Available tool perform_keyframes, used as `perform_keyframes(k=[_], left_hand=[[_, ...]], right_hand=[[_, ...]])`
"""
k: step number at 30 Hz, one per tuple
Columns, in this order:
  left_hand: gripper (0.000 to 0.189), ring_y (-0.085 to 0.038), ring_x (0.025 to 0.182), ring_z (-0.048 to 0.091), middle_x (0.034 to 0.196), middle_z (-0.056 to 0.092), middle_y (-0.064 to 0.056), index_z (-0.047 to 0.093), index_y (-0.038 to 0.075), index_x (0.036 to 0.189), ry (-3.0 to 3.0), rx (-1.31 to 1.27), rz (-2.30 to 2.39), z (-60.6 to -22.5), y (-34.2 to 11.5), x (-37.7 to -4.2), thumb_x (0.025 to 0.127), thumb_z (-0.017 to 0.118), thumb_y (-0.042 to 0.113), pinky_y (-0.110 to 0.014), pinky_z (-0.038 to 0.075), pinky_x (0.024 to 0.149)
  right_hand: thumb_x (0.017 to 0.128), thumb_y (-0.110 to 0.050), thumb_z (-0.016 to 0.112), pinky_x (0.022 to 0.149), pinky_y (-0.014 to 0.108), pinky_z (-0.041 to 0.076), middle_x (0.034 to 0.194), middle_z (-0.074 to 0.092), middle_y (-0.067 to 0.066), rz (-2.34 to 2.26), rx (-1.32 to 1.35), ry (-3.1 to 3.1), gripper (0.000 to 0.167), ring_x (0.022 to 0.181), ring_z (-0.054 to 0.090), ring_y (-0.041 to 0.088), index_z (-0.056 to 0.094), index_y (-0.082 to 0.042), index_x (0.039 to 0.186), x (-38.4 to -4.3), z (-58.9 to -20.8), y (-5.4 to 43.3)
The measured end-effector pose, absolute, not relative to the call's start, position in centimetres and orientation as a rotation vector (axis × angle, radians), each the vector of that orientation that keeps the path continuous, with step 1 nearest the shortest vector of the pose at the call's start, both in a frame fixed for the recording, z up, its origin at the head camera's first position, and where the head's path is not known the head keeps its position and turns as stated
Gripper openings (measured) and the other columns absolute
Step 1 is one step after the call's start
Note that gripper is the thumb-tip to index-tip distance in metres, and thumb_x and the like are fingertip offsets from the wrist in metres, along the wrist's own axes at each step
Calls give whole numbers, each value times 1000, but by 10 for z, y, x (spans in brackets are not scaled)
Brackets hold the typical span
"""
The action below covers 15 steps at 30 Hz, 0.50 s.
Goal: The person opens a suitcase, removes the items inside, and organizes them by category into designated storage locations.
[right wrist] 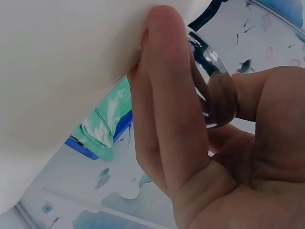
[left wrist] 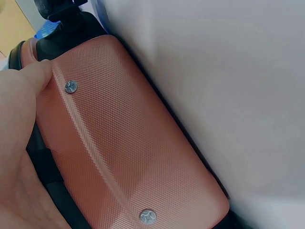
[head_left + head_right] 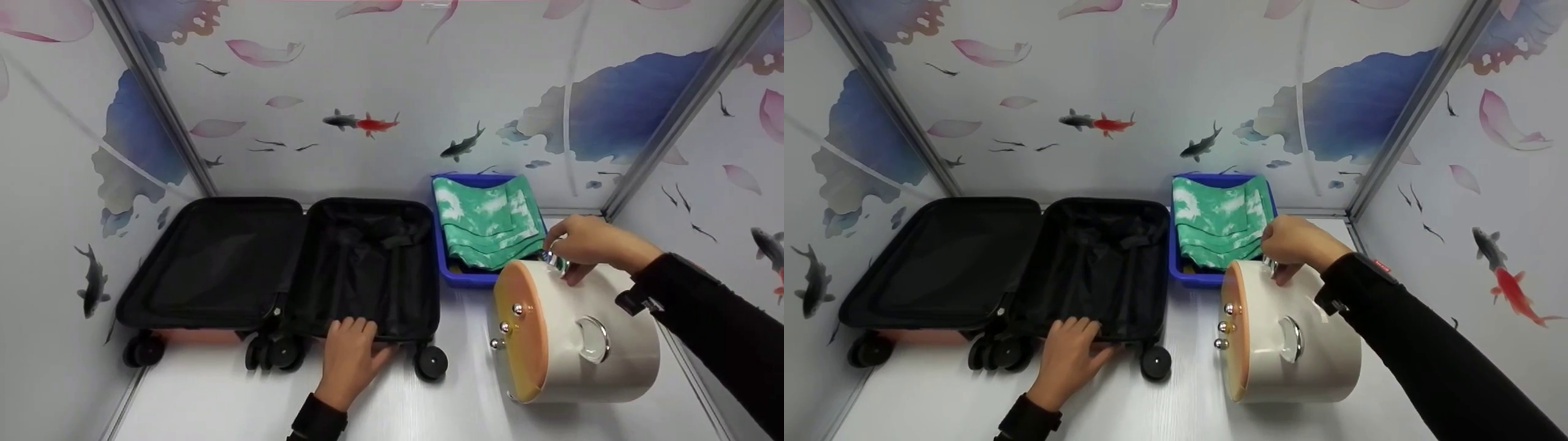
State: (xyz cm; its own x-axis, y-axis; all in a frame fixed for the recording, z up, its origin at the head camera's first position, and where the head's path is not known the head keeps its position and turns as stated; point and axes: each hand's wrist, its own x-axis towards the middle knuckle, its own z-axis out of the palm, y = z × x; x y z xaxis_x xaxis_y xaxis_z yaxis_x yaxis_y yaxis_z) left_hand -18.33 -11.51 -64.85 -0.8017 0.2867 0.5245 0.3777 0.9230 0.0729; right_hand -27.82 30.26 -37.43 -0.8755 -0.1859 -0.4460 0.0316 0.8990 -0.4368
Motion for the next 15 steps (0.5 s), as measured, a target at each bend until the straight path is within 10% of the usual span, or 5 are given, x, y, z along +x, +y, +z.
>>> perform_keyframes(k=[9, 15], left_hand=[[50, -22, 81, 60, 87, 69, 1, 69, 19, 95, -2586, -453, -324, -647, -116, -179, 87, 86, 66, -38, 41, 78], [54, -21, 89, 63, 100, 73, 2, 72, 19, 110, -2617, -421, -620, -631, -105, -176, 90, 83, 68, -41, 42, 87]], right_hand=[[110, -29, 54, 94, 44, 66, 87, 82, 11, -627, -116, 2584, 53, 69, 82, 18, 59, 6, 149, -275, -379, 304], [113, -44, 60, 69, 41, 68, 99, 77, 16, -638, -145, 2563, 61, 67, 79, 20, 58, 3, 151, -269, -378, 314]])
